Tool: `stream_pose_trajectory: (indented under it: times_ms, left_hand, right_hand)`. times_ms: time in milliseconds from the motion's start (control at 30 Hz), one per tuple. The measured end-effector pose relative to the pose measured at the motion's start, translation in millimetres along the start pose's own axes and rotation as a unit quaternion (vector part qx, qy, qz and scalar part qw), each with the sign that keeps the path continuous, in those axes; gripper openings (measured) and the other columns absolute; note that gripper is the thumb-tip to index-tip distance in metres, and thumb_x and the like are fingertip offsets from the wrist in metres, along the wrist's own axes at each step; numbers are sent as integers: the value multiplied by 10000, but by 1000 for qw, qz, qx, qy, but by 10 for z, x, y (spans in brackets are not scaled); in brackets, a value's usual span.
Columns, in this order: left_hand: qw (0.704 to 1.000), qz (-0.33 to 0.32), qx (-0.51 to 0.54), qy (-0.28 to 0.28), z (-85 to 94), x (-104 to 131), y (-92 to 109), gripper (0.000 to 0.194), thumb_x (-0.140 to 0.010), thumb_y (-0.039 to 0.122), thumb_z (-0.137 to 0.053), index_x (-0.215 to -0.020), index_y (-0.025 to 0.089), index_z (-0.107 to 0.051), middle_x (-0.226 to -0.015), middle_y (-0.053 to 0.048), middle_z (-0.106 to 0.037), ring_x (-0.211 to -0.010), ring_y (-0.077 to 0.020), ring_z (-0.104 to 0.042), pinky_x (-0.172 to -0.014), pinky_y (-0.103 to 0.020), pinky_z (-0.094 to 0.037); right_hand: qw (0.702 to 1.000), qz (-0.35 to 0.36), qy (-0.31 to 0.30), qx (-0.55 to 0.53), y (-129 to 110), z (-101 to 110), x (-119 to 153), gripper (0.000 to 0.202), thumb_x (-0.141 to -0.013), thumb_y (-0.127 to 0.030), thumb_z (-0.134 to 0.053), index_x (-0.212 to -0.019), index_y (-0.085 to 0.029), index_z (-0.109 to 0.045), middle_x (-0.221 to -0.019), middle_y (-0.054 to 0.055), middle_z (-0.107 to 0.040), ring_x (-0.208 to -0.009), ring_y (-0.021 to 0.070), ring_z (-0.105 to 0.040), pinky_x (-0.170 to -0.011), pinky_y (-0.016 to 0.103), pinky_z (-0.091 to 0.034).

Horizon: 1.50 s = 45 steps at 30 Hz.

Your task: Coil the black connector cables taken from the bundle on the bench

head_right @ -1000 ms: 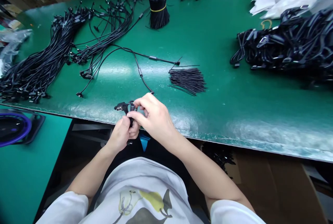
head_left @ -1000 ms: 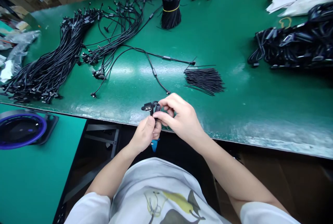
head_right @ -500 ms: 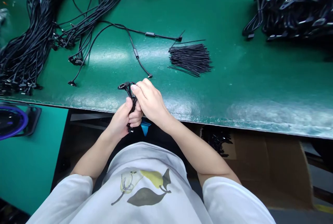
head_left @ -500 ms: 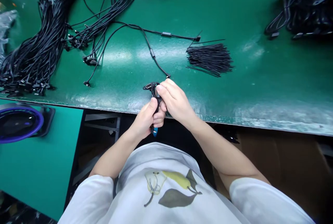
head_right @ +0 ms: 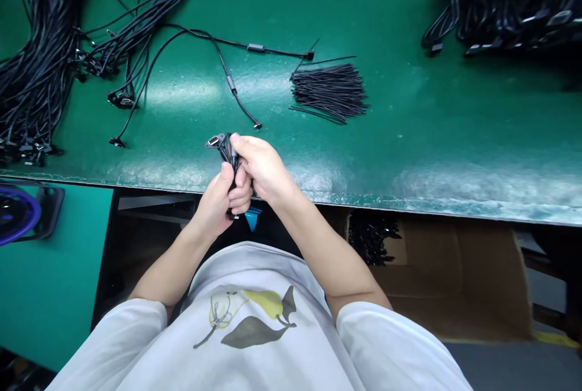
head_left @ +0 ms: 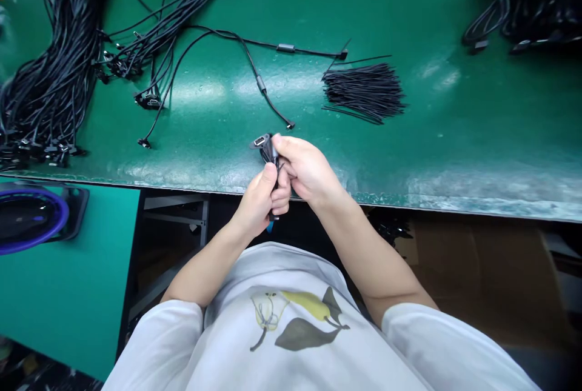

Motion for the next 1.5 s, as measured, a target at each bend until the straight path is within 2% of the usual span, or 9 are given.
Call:
stream_pose_trajectory:
  times_ms: [133, 333, 467, 833, 967, 1133, 1233, 1367, 1500]
  left_hand:
    - [1000, 7, 19, 7, -23, 25, -8, 467, -852, 603, -576, -723, 171, -454, -511, 99, -312, -379, -18, -229, -364, -107, -274]
    - [999, 22, 28, -4, -45, 88, 61, 427, -823, 554, -651, -789, 157, -500, -543, 84, -412, -367, -9, -280, -341, -104, -220]
    - [999, 45, -21, -6, -48, 118, 71, 519, -811, 662, -581, -732, 162, -466, -510, 79, -418, -344, -13, -271, -329, -127, -206]
    - [998, -2, -60, 18, -129, 203, -120, 584, -764, 750, -543, -681, 194, -386, -486, 99, -323, -359, -32, -273, -344, -149, -228]
    - [999, 5, -30, 14, -170, 303, -107, 531, -776, 686, -604, -802, 171, -478, -580, 68, -437, -423, -62, -447, -414, -174, -365]
    - [995, -16, -41, 85, -138, 255, -43, 479, -794, 627, -634, -760, 180, -463, -496, 121, -291, -347, -14, -203, -352, -133, -199]
    - [986, -28, -122, 108, -120, 118, -57, 506, -796, 654, -608, -694, 181, -460, -458, 103, -325, -340, -27, -246, -343, -142, -227]
    - [967, -11, -256, 13, -66, -15, -70, 552, -722, 679, -668, -969, 185, -654, -915, -97, -719, -798, -209, -687, -674, -275, -563]
    - [947, 5, -322, -11, 204, -6, 82, 647, -672, 749, -634, -1074, 244, -686, -1128, -121, -717, -1103, -347, -641, -919, -428, -544]
  right_hand:
    - [997, 45, 32, 58, -27, 43, 43, 451, -848, -611, -579, -711, -200, -453, -466, -84, -388, -330, 63, -396, -339, 179, -266]
    - [936, 257, 41, 238, -137, 115, 211, 427, -908, -447, -549, -1279, -243, -499, -1218, 76, -565, -961, 154, -626, -805, 288, -525]
    - [968, 186, -48, 159, -119, 58, 291, 390, -894, -394, -561, -1246, -241, -491, -1059, 55, -620, -910, 181, -671, -757, 309, -545]
    - [992, 117, -22, 39, -104, -30, 355, 303, -862, -426, -607, -1051, -241, -459, -731, -53, -574, -456, 83, -561, -344, 154, -353]
    - [991, 116, -37, -63, -91, 20, 259, 288, -869, -453, -616, -985, -244, -457, -770, -64, -561, -485, 66, -579, -496, 206, -514]
    - [972, 184, -34, -140, -117, 31, 310, 497, -775, -441, -727, -1156, -292, -445, -1085, -8, -587, -796, 114, -675, -829, 311, -558]
    - [987, 122, -51, -94, 18, 86, 422, 546, -762, -490, -725, -1200, -269, -484, -1085, 30, -619, -766, 118, -644, -680, 251, -539]
    - [994, 100, -31, 25, -99, 615, 469, 399, -878, -544, -551, -952, -155, -600, -824, 42, -643, -612, 106, -577, -551, 234, -466]
    - [908, 257, 255, 209, -1073, 1823, 626, 268, -939, -399, -459, -969, -143, -534, -663, -34, -567, -602, 81, -565, -648, 219, -468]
Point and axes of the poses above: each hand's wrist, its own x-axis away from the middle knuckle, its own z-axis out of the back of the hand, y = z × x, the point moved 2 cm from there along -x, towards the middle knuckle
